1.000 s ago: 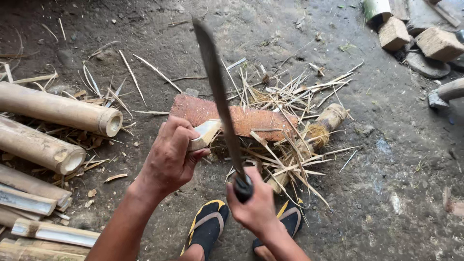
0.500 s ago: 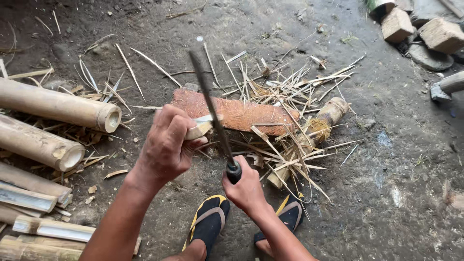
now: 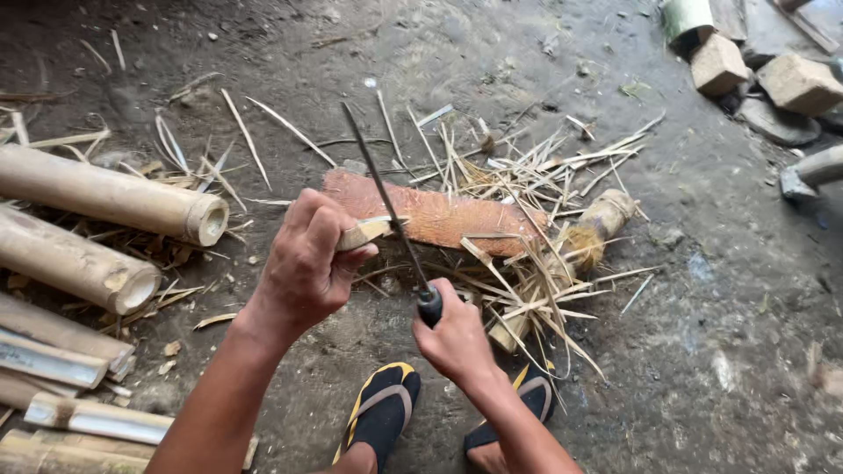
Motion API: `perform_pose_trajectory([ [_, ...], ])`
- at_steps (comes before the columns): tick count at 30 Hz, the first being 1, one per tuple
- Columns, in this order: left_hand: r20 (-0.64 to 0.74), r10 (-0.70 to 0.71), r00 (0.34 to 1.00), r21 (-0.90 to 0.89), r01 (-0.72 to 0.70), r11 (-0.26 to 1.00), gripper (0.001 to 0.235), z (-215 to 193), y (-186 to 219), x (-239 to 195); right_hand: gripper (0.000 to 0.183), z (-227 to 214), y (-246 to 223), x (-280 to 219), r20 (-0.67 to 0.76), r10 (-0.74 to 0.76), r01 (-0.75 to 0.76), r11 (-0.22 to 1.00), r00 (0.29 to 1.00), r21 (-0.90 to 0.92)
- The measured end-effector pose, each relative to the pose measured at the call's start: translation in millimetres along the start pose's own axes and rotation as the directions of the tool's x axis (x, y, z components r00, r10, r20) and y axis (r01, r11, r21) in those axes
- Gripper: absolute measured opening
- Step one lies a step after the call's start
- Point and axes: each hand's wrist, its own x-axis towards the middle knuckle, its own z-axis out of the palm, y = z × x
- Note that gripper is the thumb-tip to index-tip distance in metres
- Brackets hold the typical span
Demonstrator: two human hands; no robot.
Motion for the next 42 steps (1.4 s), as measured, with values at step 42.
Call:
perform_pose_trajectory([
  [42,-0.093,0.179,0.979,-0.111,-0.189,0.976,0.024,17,-13,26,0.036,26,97,39,0.152,0.157,-0.164,0.986,0.976,0.034],
])
